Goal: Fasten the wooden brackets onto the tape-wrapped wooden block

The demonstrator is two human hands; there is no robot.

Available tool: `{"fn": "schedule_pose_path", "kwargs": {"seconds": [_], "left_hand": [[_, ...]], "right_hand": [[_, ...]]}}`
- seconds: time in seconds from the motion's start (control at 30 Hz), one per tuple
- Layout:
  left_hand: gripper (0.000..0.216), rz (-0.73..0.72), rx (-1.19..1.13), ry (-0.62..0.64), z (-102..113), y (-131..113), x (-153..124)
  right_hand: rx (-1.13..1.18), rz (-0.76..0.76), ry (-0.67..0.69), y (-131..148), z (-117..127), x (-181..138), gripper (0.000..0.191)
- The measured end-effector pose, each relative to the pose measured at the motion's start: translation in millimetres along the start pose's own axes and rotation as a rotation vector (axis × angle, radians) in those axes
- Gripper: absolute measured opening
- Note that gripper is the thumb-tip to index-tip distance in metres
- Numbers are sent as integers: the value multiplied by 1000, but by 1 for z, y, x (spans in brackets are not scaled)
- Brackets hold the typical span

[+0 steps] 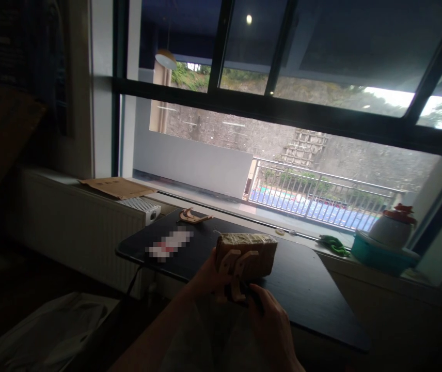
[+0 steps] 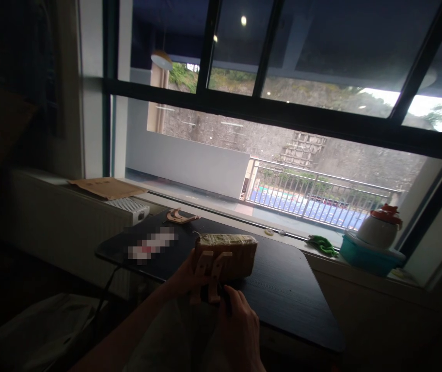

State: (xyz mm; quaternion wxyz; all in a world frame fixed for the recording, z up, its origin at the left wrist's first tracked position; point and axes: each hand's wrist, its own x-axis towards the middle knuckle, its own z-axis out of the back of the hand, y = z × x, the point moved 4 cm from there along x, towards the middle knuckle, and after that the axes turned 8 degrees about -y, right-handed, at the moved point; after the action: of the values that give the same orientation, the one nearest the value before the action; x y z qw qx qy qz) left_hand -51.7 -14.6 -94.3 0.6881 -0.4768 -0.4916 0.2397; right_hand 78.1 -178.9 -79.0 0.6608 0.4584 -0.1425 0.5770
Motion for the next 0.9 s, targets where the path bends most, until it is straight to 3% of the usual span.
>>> {"fn": "schedule_pose_path", "kwargs": {"seconds": [0.4, 0.63, 0.9], "left_hand": [[68, 69, -149, -48, 1, 0, 5], [65, 48, -141, -37, 1, 7, 5], [67, 89, -229, -25, -1, -1, 4]], "right_hand": [[49, 40, -147, 17, 20, -5, 22], [25, 74, -120, 23, 16, -1, 22], [22, 83, -118, 25, 16, 1, 23]]}}
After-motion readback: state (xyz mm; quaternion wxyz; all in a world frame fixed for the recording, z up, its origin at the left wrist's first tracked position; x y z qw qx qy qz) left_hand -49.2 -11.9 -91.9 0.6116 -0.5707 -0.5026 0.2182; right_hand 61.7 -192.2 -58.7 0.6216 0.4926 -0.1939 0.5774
